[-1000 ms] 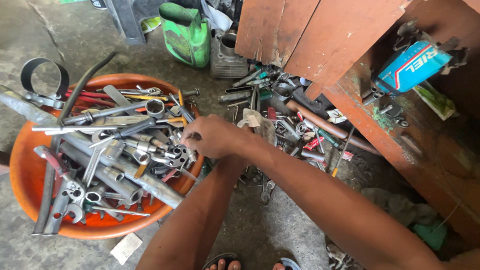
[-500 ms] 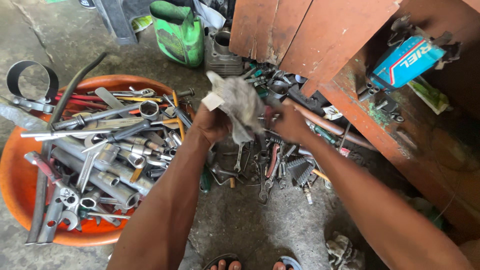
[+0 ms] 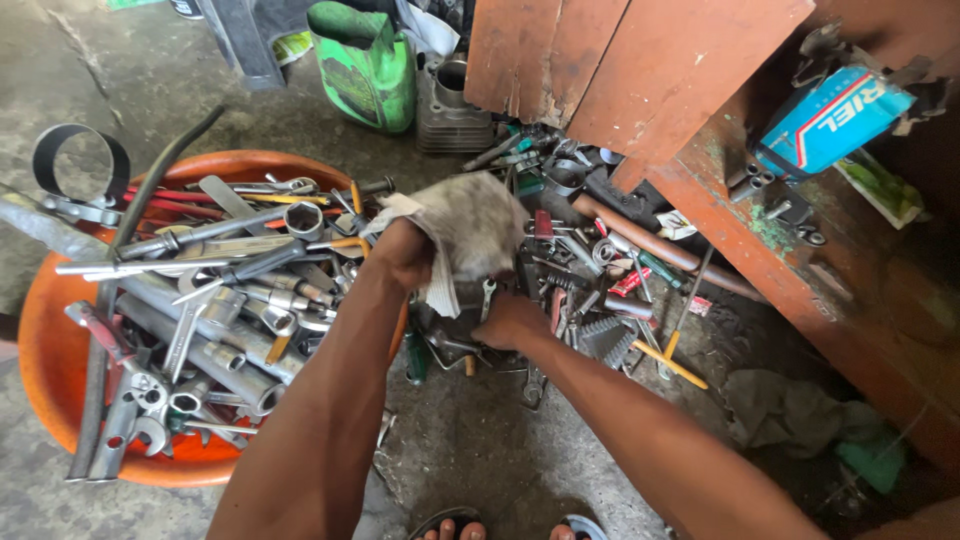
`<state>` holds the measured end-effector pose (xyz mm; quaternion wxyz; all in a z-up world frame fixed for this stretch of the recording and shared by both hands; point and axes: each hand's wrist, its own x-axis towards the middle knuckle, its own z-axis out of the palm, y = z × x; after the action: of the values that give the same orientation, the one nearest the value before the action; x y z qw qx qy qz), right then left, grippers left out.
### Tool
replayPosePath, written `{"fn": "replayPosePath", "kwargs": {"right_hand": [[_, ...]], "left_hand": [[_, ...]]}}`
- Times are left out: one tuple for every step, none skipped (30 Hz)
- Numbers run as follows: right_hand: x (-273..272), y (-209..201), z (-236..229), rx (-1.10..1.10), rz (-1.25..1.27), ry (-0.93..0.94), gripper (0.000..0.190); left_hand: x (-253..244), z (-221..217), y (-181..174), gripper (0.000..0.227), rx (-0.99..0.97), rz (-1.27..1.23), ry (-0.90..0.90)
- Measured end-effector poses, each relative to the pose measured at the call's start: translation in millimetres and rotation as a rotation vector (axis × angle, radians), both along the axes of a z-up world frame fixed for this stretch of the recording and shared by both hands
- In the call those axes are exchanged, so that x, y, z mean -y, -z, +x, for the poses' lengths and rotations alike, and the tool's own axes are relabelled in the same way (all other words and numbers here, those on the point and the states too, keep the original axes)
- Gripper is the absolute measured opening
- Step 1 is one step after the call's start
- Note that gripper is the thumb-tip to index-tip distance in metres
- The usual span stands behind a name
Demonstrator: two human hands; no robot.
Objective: The person wipes various metal tools, including wrenches and sockets, with a cloth. They pick up items from a pile on the floor and an orange basin, wipe them, and place them back into the basin or on the floor.
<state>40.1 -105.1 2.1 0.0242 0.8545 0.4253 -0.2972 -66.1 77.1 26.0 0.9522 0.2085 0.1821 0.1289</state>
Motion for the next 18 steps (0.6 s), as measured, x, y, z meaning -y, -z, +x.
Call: {"fn": "replayPosePath", "kwargs": {"right_hand": [[-1, 8, 1, -0.047, 0.003, 0.041, 0.053], [0, 15, 4, -0.173, 0.021, 0.147, 0.049], [2, 21, 8, -0.299, 0.039, 0.252, 0.045], [5, 24, 14, -0.423, 0.058, 0.360, 0.041], [8, 22, 24, -0.510, 0.073, 0.359, 0.039], [10, 17, 38, -0.596, 0.089, 0.358, 0.037], [9, 11, 48, -0.681, 0.106, 0.355, 0.036], [10, 1, 61, -0.687, 0.093, 0.431, 0.029], [11, -9, 77, -0.691, 0.082, 0.507, 0.021], [14, -17, 89, -0.623, 0.172, 0.416, 0.022], [19, -25, 101, -0.551, 0.260, 0.327, 0.024], [22, -32, 113, -0.482, 0.341, 0.298, 0.023], [25, -40, 122, -0.413, 0.420, 0.268, 0.023], [25, -49, 127, -0.343, 0.500, 0.237, 0.024], [28, -61, 129, -0.269, 0.505, 0.296, 0.024], [30, -76, 129, -0.195, 0.511, 0.353, 0.026], [30, -87, 124, -0.122, 0.517, 0.411, 0.028], [26, -95, 114, -0.126, 0.552, 0.409, 0.028]], "left_hand": [[3, -5, -2, 0.041, 0.049, -0.001, 0.011], [6, -8, -2, 0.039, 0.097, -0.003, 0.025], [7, -10, 0, 0.037, 0.145, -0.006, 0.039], [6, -11, 2, 0.036, 0.155, 0.005, 0.042], [5, -11, 5, 0.035, 0.166, 0.016, 0.045], [3, -10, 7, 0.035, 0.178, 0.027, 0.048], [1, -4, 9, 0.035, 0.091, 0.018, -0.019], [-1, 4, 11, 0.035, 0.005, 0.009, -0.088], [-3, 10, 14, 0.035, -0.082, -0.001, -0.157], [-4, 15, 16, 0.031, 0.023, -0.037, -0.149], [-4, 20, 18, 0.028, 0.127, -0.074, -0.140], [-1, 25, 17, 0.025, 0.230, -0.112, -0.129], [4, 27, 14, 0.027, 0.177, -0.101, -0.110], [11, 28, 9, 0.029, 0.124, -0.088, -0.090], [19, 28, 2, 0.031, 0.070, -0.074, -0.069], [26, 30, -8, 0.033, 0.043, -0.052, -0.021], [34, 32, -17, 0.035, 0.016, -0.030, 0.028], [42, 36, -26, 0.037, -0.010, -0.006, 0.075]]}}
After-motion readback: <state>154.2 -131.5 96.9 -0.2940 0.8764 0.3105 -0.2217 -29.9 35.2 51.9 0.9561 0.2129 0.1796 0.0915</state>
